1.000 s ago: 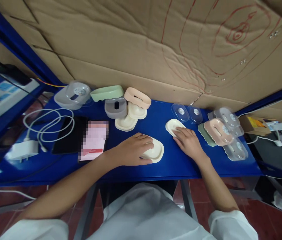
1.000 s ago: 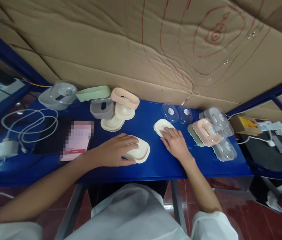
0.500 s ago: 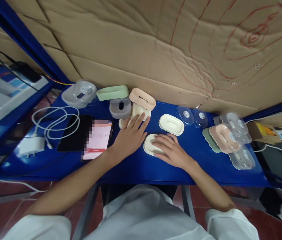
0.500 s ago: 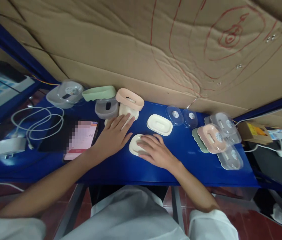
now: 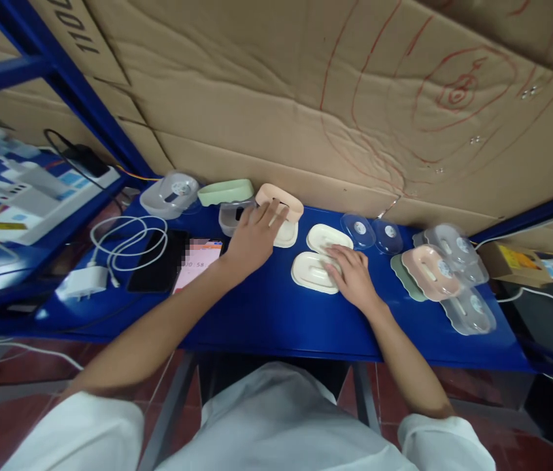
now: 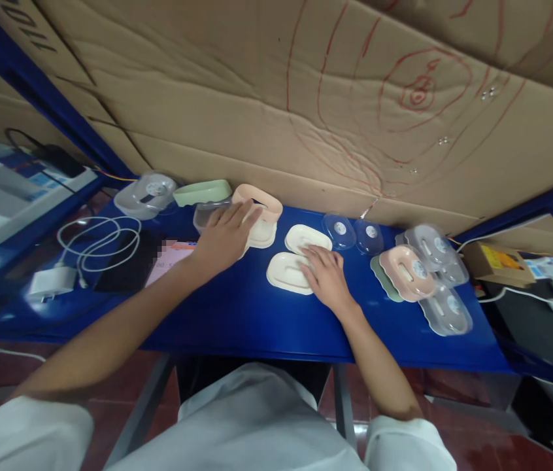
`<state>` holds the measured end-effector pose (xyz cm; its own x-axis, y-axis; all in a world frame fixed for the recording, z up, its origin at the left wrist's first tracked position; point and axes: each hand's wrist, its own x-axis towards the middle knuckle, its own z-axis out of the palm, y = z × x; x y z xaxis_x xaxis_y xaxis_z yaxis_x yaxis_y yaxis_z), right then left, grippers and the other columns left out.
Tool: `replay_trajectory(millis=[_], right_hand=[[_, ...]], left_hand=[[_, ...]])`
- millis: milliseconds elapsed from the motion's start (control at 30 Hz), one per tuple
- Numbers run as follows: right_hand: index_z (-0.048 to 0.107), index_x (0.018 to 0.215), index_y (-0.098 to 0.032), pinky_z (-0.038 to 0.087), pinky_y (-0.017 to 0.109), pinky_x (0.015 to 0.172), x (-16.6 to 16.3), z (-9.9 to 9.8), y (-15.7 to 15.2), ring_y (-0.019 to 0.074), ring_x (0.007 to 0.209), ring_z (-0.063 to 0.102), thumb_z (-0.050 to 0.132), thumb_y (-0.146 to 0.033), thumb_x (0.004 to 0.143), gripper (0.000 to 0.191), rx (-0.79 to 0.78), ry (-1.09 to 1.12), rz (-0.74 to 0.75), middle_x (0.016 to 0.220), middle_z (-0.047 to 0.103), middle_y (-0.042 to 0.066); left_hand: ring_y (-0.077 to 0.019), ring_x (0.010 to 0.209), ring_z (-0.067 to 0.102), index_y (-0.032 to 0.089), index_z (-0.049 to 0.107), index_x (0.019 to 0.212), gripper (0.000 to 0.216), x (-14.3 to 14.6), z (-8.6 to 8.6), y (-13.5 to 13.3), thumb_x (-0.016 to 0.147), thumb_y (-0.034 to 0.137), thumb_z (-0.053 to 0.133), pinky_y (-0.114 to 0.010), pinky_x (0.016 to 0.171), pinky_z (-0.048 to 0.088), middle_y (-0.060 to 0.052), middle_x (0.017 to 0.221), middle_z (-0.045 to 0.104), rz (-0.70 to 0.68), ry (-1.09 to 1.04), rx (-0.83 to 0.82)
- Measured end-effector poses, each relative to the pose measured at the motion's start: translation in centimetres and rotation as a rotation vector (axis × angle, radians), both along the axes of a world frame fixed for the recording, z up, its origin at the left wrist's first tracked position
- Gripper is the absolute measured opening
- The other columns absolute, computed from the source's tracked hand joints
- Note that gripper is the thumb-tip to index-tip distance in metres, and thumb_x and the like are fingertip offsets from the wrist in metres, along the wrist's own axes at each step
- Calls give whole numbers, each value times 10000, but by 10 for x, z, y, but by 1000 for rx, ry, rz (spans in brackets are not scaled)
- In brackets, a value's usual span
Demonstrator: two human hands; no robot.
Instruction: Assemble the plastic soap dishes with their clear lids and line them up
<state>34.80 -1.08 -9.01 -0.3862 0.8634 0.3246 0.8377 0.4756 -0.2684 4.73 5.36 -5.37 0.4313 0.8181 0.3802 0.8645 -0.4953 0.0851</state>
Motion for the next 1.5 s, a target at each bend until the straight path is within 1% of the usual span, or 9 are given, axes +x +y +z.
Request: replay_trajectory(millis=[133, 267, 433, 567, 667, 833, 1167, 1333, 1500], right_hand=[[731, 1315, -232, 421, 487, 1089, 8, -4, 6, 287, 1238, 677, 485, -358, 1116, 340, 6, 23, -87, 1305, 776, 116], [766, 1151, -237, 447, 433, 1006, 9, -6, 8, 278, 1163, 687, 534, -349, 1093, 264, 6, 57, -97, 1216, 798, 99], [717, 1307, -232, 450, 414, 948, 2, -10, 6, 276, 1082, 690, 595, -318, 1049, 298, -23, 129, -128, 1182, 782, 106], [762, 1246, -241, 471, 450, 975, 5, -9, 9, 293, 1125, 691, 588, -323, 1049, 276, 5, 189, -168, 1192, 772, 110], [757, 1249, -246, 538, 447, 948, 17, 1, 13, 279, 1064, 701, 598, -420, 1055, 305, 89, 330, -232, 1165, 756, 109], [738, 1249, -230, 597, 423, 854, 32, 19, 12, 249, 914, 681, 615, -514, 1037, 375, 281, 494, -335, 1094, 723, 102], [716, 1216, -251, 498, 467, 988, 8, 28, -13, 270, 1038, 702, 588, -375, 1055, 240, 104, 220, -51, 1170, 769, 83], [722, 1318, -237, 482, 450, 1027, -19, 14, -22, 264, 1189, 698, 559, -300, 1090, 287, -72, -17, 339, 1250, 783, 98], [810, 1160, -289, 534, 431, 1000, -19, 14, -29, 223, 1018, 752, 576, -404, 1095, 268, 28, 7, 321, 1096, 825, 45]], left_hand=[[-333, 1437, 550, 139, 665, 1293, 403, 1, 16, 46, 1009, 42, 395, -658, 1275, 266, -167, 1461, 664, 30, 30, -1], [-307, 1177, 689, 160, 714, 1098, 192, 1, 36, 55, 1018, 155, 539, -550, 1177, 413, -111, 1146, 765, 26, 10, -48], [-322, 1171, 696, 205, 711, 1183, 179, -4, 45, -25, 1056, 274, 605, -495, 1036, 509, -108, 1202, 763, -67, -138, -15], [-250, 1036, 723, 240, 685, 1197, 177, 7, 23, -121, 1103, 292, 545, -430, 917, 563, -68, 1173, 765, -320, -192, -120], [-250, 1089, 714, 255, 670, 1206, 200, 26, 0, -152, 1079, 195, 527, -429, 921, 582, -67, 1206, 743, -392, -59, -232], [-298, 1225, 685, 186, 665, 1229, 317, 56, -15, -111, 1029, 42, 466, -447, 921, 570, -125, 1235, 721, -349, 38, -181], [-296, 1216, 686, 208, 641, 1266, 221, 12, 27, -62, 1099, 314, 542, -463, 1063, 555, -123, 1275, 728, -16, -410, 121], [-304, 1153, 700, 181, 668, 1257, 249, 20, 21, -57, 1108, 289, 499, -446, 963, 559, -118, 1218, 751, -131, -231, 48], [-326, 1150, 686, 164, 681, 1293, 298, 28, -1, -61, 1084, 215, 474, -469, 912, 526, -146, 1241, 740, -260, -112, -10]])
